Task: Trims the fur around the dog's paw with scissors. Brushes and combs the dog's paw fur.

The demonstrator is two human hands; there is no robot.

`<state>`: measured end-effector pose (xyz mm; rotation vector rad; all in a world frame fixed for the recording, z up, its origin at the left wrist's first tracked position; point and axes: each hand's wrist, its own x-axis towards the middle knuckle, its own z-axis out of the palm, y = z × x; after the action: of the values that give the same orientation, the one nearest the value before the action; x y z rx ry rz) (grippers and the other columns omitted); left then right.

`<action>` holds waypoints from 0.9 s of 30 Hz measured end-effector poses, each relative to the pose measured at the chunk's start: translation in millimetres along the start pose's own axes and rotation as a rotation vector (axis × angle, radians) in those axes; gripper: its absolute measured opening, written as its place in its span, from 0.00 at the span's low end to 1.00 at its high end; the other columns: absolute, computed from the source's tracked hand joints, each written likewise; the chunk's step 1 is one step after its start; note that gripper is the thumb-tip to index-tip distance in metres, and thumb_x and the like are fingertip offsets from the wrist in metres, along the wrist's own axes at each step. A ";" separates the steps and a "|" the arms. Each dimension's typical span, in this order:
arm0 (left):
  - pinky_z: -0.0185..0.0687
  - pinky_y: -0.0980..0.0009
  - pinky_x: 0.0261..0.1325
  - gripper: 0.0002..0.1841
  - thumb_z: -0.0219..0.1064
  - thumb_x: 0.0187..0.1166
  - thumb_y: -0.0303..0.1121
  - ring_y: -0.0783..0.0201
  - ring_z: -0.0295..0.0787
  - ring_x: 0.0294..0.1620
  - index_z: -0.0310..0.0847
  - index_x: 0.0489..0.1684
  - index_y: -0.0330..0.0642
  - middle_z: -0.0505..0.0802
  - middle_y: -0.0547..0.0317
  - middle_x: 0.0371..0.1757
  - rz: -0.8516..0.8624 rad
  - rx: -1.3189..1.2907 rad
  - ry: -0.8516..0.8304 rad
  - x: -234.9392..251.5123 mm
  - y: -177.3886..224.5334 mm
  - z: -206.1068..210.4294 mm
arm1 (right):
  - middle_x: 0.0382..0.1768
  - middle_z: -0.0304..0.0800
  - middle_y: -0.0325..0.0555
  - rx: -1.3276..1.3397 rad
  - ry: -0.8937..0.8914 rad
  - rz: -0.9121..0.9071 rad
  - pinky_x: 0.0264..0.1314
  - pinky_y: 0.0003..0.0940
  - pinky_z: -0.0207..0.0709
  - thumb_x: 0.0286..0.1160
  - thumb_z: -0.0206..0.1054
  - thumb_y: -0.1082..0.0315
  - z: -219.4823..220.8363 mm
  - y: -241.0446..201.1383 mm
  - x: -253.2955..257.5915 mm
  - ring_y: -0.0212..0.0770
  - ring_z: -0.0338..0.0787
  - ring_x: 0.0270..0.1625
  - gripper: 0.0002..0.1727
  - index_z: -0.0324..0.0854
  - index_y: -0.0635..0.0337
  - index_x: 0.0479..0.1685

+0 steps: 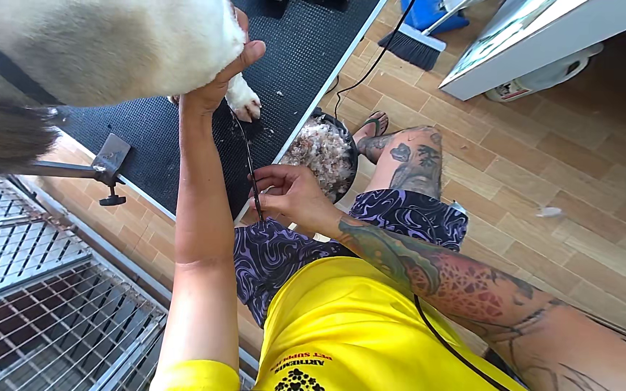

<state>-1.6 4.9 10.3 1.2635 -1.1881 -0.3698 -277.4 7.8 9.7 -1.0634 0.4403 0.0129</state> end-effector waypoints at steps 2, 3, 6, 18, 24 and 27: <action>0.81 0.69 0.57 0.14 0.80 0.73 0.37 0.69 0.85 0.47 0.83 0.46 0.42 0.88 0.64 0.41 -0.004 -0.004 -0.001 -0.5 -0.8 -0.3 | 0.43 0.95 0.54 0.005 -0.001 0.001 0.38 0.42 0.96 0.63 0.79 0.82 1.2 0.8 -1.1 0.49 0.97 0.33 0.23 0.83 0.67 0.61; 0.81 0.69 0.57 0.14 0.80 0.72 0.37 0.69 0.85 0.47 0.83 0.46 0.42 0.88 0.64 0.40 -0.005 -0.009 0.001 -0.5 -0.5 -0.2 | 0.43 0.95 0.54 0.010 -0.001 0.002 0.38 0.42 0.96 0.63 0.79 0.82 2.0 1.1 -1.7 0.49 0.97 0.33 0.24 0.83 0.67 0.62; 0.81 0.69 0.57 0.14 0.81 0.72 0.36 0.69 0.85 0.47 0.82 0.46 0.42 0.88 0.63 0.41 -0.006 -0.018 0.003 -1.0 0.8 0.1 | 0.43 0.95 0.54 0.034 0.000 0.012 0.38 0.42 0.96 0.66 0.79 0.79 4.4 0.6 -2.3 0.48 0.97 0.34 0.23 0.83 0.67 0.62; 0.82 0.68 0.57 0.14 0.81 0.72 0.37 0.69 0.86 0.47 0.83 0.46 0.41 0.89 0.63 0.41 -0.018 -0.009 0.029 -1.6 1.6 1.0 | 0.43 0.95 0.53 -0.026 0.021 0.002 0.37 0.42 0.96 0.64 0.80 0.79 5.4 1.6 -2.2 0.48 0.96 0.33 0.22 0.84 0.65 0.60; 0.82 0.68 0.63 0.16 0.83 0.68 0.41 0.71 0.87 0.50 0.86 0.43 0.42 0.91 0.64 0.41 -0.114 0.055 0.098 -2.5 8.5 8.2 | 0.41 0.97 0.39 -0.381 0.074 0.015 0.34 0.36 0.94 0.59 0.80 0.69 -2.0 -2.4 -12.7 0.38 0.96 0.32 0.23 0.89 0.57 0.59; 0.83 0.68 0.63 0.16 0.84 0.67 0.42 0.72 0.89 0.49 0.88 0.42 0.42 0.92 0.64 0.40 -0.148 0.090 0.109 -3.6 9.1 9.5 | 0.40 0.97 0.40 -0.408 0.098 -0.006 0.31 0.35 0.94 0.59 0.80 0.69 -0.5 -3.7 -14.3 0.38 0.95 0.30 0.24 0.88 0.58 0.60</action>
<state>-14.4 5.7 15.0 1.4364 -1.0318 -0.3542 -289.8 8.4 17.8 -1.4713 0.5364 0.0467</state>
